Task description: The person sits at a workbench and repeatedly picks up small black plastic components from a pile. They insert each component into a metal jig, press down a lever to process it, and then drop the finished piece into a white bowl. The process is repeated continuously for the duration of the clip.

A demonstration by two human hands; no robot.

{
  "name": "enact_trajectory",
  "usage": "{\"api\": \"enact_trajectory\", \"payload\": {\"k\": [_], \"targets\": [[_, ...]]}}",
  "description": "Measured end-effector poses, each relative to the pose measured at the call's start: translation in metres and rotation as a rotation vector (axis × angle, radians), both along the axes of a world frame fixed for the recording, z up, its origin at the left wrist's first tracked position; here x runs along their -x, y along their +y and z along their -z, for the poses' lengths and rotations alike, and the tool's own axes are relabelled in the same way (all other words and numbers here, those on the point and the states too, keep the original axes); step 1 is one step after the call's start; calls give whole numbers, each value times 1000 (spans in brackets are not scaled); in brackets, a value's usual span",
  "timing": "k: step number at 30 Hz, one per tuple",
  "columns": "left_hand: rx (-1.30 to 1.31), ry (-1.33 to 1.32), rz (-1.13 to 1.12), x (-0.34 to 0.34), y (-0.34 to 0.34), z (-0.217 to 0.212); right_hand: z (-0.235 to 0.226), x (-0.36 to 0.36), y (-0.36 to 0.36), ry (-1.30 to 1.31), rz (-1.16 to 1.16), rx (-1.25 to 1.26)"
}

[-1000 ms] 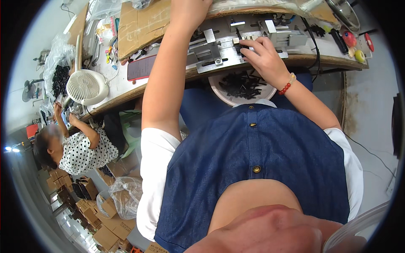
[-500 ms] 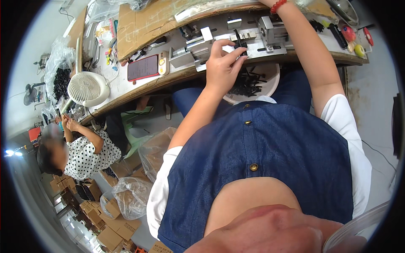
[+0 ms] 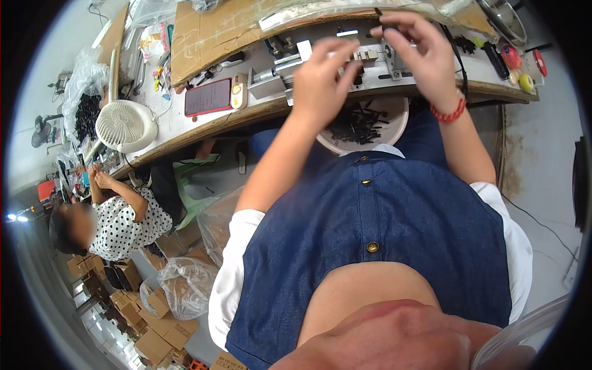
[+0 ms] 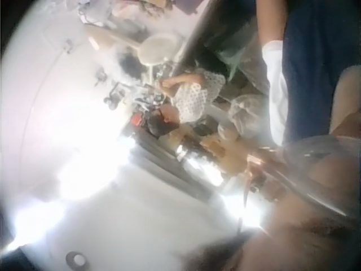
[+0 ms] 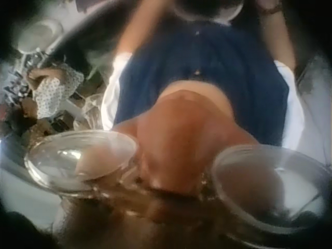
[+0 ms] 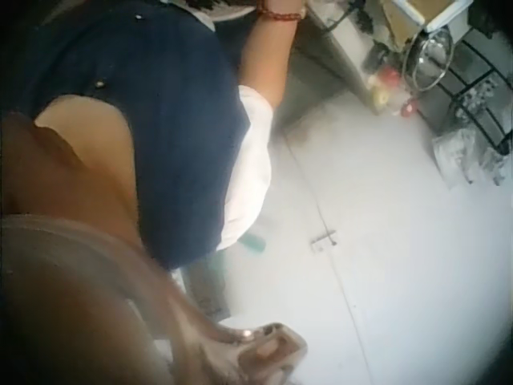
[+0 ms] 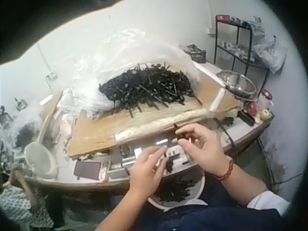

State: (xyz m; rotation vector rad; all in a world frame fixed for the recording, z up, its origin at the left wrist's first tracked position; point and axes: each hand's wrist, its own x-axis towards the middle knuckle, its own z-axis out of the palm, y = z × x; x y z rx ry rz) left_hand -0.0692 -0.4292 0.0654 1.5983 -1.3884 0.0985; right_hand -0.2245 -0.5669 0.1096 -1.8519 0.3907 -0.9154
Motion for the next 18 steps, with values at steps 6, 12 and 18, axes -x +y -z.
{"api": "enact_trajectory", "payload": {"k": [6,12,18], "targets": [[99,-395,-191,-69,-81,-54,41,14,35,170,-46,641],[-273,-410,-149,-96,-137,-53,69,2,30,295,10,863],[-223,-346,-90,-94,-123,-52,70,2,26,267,-15,859]]}}
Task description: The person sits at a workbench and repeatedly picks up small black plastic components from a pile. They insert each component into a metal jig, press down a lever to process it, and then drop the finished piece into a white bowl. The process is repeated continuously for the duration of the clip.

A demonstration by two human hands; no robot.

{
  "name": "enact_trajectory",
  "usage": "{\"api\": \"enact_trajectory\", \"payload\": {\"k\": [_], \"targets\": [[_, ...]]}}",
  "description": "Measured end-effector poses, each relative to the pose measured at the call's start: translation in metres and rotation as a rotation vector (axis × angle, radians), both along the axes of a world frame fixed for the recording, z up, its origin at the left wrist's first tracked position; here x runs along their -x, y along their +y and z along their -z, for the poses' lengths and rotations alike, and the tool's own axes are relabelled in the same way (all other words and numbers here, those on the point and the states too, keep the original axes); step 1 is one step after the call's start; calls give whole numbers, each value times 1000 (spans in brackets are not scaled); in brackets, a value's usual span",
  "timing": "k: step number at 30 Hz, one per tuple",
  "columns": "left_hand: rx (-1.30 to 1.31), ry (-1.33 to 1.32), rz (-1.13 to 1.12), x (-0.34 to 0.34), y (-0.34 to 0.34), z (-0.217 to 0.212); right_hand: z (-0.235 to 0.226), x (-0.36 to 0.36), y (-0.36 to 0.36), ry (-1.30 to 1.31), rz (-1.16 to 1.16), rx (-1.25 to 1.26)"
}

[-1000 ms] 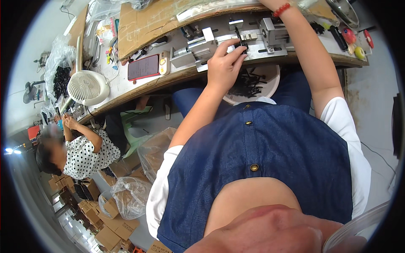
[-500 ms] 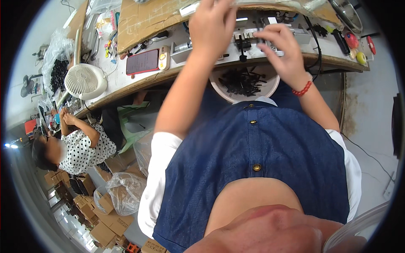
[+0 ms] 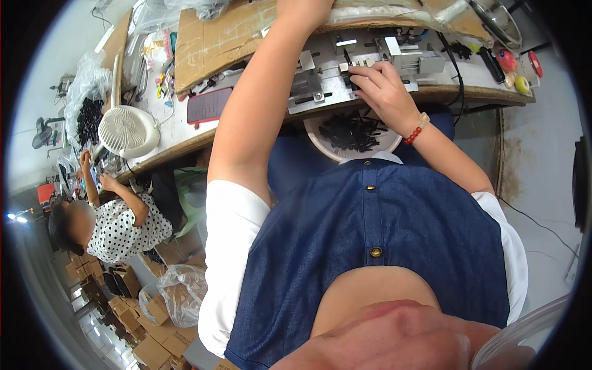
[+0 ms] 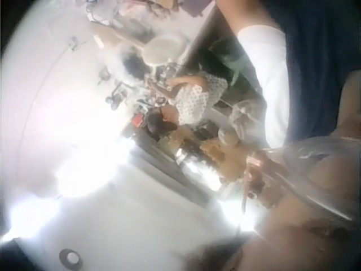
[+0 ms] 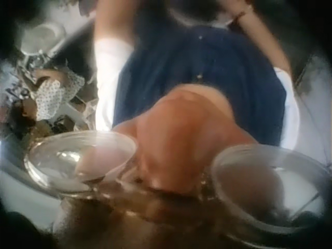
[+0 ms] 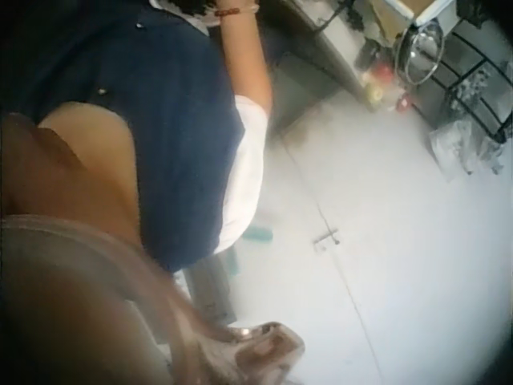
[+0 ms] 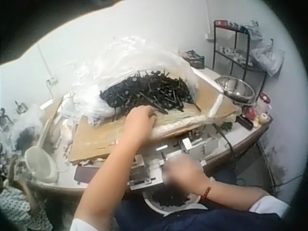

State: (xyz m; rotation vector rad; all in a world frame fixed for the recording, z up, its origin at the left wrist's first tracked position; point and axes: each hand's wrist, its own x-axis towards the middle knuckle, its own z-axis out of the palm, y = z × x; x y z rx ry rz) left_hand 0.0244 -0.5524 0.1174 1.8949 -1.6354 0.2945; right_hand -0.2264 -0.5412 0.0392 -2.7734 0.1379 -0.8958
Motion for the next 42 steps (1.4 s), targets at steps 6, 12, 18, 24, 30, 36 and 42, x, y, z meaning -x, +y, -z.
{"api": "enact_trajectory", "payload": {"k": [6,12,18,24,30,36,42], "targets": [[111,279,65,23,59,-2,-39,-15,-31,-136,-15,-1],[244,433,114,95,131,12,-80,-113,-136,-219,222,-27],[138,507,122,120,149,64,-73,-163,-164,101,286,42],[78,368,65,122,147,89,-94,-113,-115,81,280,23],[138,315,84,120,136,95,-115,-76,-105,-174,114,-639],[61,302,45,120,140,84,-100,-38,-76,-368,-98,-980],[252,208,114,84,116,43,-67,9,-22,-248,-67,-616]]}}
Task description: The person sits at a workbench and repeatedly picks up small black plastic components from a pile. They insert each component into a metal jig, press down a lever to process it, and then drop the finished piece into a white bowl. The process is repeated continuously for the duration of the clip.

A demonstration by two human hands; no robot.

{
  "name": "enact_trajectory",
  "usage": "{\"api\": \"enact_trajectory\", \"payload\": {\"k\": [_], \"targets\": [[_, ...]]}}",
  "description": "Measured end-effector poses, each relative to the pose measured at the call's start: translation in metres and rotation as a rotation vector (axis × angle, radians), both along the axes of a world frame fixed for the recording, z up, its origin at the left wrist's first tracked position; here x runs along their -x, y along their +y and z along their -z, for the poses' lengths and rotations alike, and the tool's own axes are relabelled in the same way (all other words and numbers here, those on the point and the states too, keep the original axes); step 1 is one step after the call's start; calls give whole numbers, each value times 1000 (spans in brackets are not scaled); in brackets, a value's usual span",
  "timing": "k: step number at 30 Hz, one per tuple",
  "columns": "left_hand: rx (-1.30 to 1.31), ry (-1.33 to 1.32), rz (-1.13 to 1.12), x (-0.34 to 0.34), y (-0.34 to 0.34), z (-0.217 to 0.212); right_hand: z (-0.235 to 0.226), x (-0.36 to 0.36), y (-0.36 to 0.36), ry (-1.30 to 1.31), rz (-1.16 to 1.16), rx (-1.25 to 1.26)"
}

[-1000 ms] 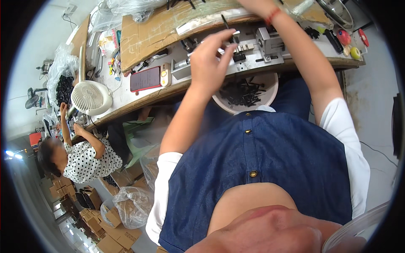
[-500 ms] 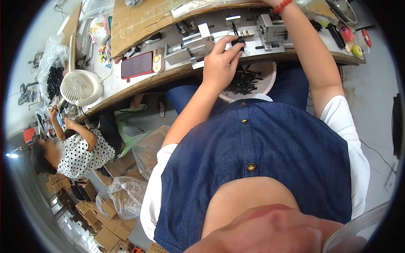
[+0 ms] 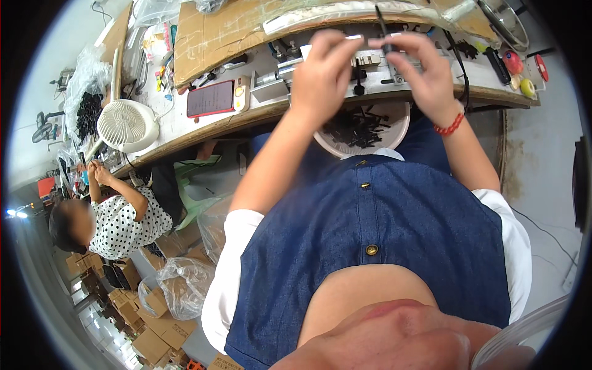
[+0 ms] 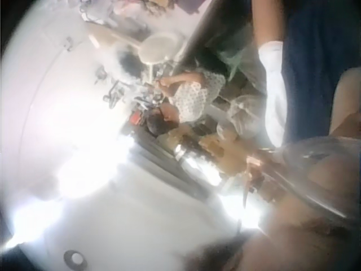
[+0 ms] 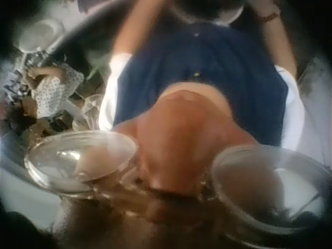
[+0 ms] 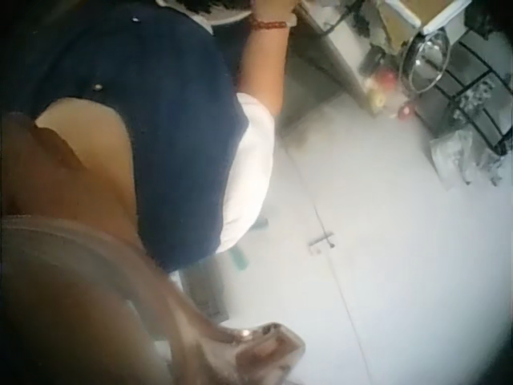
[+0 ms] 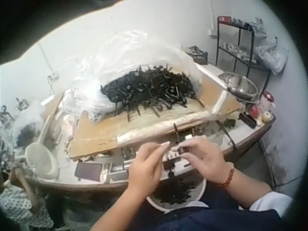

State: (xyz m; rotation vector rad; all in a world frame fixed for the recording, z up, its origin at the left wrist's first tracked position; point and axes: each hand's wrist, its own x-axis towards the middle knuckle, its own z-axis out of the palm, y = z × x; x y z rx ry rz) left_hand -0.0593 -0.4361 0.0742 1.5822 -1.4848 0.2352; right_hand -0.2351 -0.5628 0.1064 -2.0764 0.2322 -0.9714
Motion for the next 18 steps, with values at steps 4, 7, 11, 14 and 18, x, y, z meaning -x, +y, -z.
{"api": "enact_trajectory", "payload": {"k": [4,7,11,14,18], "targets": [[31,-278,-46,-57,-60,-46,28,7,22,172,30,373],[17,-565,-80,-107,-100,-42,49,-3,28,241,32,485],[-164,-592,33,-140,-128,-42,61,-12,27,265,74,608],[-271,-480,-9,-128,-118,-51,65,-13,24,265,98,627],[-347,-468,-51,-123,-108,-53,61,-12,24,297,92,623]]}}
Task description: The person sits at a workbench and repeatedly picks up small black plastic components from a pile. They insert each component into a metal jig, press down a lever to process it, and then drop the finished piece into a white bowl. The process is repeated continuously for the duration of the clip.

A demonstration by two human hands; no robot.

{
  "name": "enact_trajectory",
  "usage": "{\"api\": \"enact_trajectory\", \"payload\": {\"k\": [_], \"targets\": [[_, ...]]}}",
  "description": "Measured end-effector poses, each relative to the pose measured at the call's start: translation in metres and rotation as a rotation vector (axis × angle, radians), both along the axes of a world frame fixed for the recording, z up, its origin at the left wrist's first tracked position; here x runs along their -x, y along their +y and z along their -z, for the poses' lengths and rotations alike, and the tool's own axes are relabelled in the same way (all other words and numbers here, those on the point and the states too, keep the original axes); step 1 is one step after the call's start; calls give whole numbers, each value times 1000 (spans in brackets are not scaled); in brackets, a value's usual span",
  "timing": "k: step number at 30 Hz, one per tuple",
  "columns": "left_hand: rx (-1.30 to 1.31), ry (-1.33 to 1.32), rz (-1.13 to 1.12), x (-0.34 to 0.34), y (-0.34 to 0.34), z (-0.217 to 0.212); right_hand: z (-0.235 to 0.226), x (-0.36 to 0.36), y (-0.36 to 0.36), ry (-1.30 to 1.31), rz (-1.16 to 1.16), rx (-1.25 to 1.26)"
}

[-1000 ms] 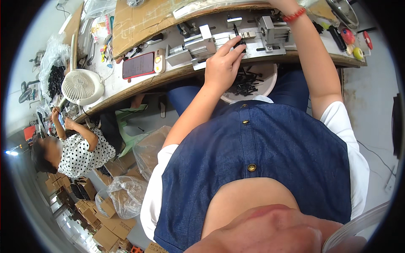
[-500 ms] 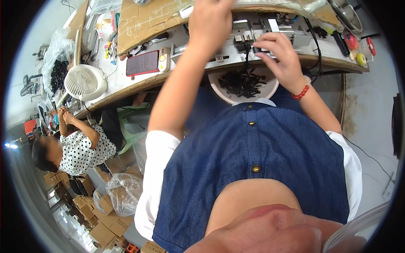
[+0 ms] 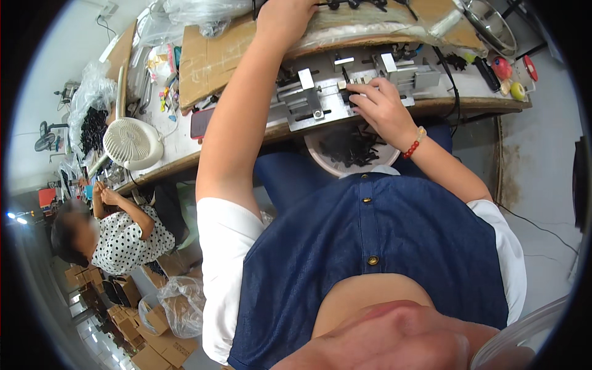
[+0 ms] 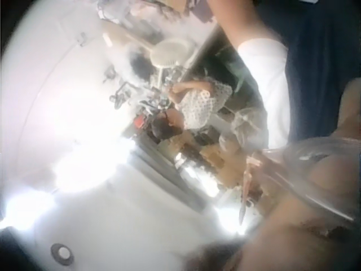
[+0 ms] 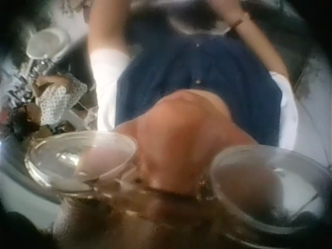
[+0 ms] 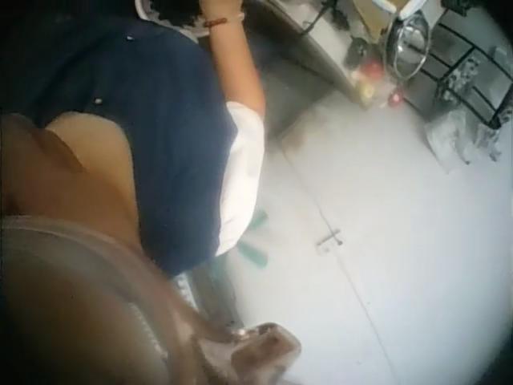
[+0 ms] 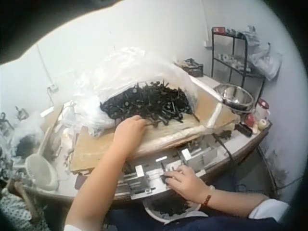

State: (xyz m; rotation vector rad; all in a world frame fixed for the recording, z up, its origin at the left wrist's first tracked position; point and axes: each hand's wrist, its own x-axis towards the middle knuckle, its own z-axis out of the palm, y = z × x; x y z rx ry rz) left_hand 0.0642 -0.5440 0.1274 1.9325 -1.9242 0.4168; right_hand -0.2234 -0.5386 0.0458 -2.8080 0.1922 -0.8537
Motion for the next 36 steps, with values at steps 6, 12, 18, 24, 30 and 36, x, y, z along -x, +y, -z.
{"api": "enact_trajectory", "payload": {"k": [6,12,18,24,30,36], "targets": [[380,333,15,15,23,0,-46,-24,-45,-188,-7,9],[327,1223,81,70,74,-6,-85,-108,-201,-306,269,-65],[145,1648,65,116,123,31,-74,-160,-212,44,296,-145],[-2,1440,141,146,154,72,-77,-155,-163,-14,151,-163],[6,1004,99,159,157,77,-85,-144,-165,-62,129,-409],[96,915,-4,164,154,75,-92,-119,-168,-78,112,-234]]}}
